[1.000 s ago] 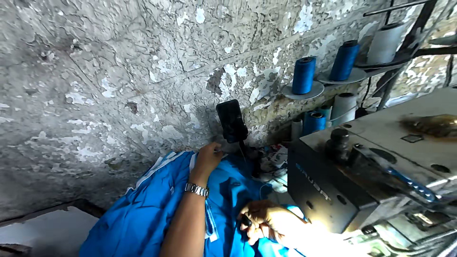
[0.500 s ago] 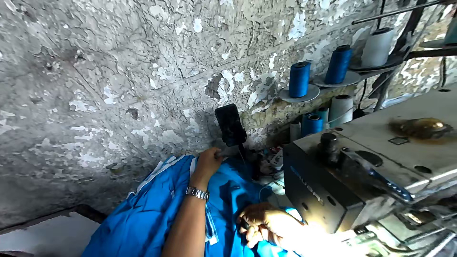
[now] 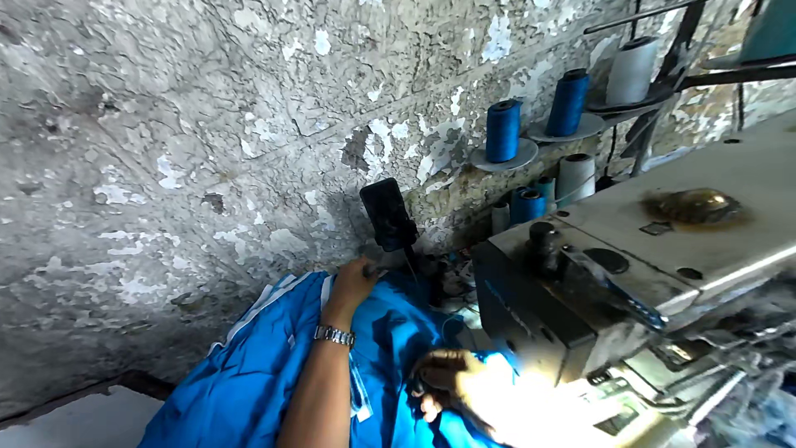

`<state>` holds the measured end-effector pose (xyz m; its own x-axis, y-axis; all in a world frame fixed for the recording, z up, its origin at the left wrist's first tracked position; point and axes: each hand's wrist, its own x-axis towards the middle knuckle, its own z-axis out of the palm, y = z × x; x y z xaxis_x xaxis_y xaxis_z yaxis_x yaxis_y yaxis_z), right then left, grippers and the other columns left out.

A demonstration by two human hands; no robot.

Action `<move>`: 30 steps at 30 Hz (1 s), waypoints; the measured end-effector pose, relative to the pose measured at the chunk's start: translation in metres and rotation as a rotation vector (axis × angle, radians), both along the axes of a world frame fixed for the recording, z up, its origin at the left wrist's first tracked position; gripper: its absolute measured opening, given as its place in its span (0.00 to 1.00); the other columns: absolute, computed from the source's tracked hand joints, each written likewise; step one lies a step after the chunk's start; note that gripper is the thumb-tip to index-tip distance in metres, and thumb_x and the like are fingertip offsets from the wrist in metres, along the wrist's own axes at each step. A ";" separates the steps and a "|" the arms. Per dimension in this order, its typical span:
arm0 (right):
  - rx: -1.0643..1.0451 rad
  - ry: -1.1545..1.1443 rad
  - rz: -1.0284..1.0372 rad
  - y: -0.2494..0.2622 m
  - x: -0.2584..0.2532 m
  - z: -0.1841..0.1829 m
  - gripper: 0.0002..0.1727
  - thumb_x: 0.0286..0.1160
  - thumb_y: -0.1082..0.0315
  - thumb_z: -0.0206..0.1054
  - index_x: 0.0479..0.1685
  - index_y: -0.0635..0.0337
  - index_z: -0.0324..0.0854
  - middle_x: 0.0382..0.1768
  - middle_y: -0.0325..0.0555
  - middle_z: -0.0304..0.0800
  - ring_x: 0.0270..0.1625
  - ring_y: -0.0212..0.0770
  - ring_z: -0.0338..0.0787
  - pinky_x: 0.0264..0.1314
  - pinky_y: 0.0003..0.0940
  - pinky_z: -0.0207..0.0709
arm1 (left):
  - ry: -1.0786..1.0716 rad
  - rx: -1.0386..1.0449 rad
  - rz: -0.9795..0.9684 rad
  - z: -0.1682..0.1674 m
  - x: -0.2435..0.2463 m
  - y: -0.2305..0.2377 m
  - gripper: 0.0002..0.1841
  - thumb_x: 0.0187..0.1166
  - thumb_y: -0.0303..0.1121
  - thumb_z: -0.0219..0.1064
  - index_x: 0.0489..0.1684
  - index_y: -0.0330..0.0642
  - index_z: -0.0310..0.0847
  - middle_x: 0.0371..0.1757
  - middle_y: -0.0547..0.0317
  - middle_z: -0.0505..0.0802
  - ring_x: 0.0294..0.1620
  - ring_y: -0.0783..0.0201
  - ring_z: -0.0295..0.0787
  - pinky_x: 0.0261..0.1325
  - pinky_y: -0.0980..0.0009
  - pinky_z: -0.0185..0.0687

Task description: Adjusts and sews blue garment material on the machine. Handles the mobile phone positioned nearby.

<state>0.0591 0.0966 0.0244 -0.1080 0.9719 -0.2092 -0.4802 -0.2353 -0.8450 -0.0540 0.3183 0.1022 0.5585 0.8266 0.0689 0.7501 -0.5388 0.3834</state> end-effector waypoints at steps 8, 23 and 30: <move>0.207 0.220 -0.196 -0.117 0.025 -0.022 0.14 0.85 0.72 0.52 0.49 0.54 0.86 0.36 0.31 0.92 0.35 0.26 0.89 0.43 0.24 0.86 | -0.009 0.021 -0.021 -0.004 0.002 -0.003 0.17 0.84 0.29 0.63 0.66 0.30 0.82 0.60 0.36 0.90 0.64 0.42 0.88 0.72 0.45 0.76; 0.029 0.332 -0.366 -0.133 0.055 -0.020 0.16 0.75 0.83 0.48 0.44 0.55 0.79 0.34 0.41 0.92 0.31 0.32 0.90 0.38 0.27 0.87 | -0.038 0.088 -0.066 -0.015 -0.005 0.006 0.15 0.83 0.27 0.65 0.62 0.28 0.84 0.55 0.31 0.91 0.59 0.35 0.88 0.67 0.34 0.75; -0.008 0.273 -0.474 -0.132 0.046 -0.008 0.18 0.72 0.90 0.52 0.44 0.57 0.78 0.35 0.39 0.93 0.36 0.33 0.93 0.45 0.29 0.90 | -0.036 0.090 -0.070 -0.015 -0.005 0.006 0.15 0.83 0.26 0.65 0.62 0.26 0.83 0.55 0.29 0.91 0.59 0.33 0.88 0.67 0.34 0.74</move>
<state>0.1049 -0.0358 0.0166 0.2904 0.9256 -0.2428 -0.7371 0.0546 -0.6735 -0.0587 0.3239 0.0877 0.6105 0.7751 0.1626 0.6960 -0.6230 0.3570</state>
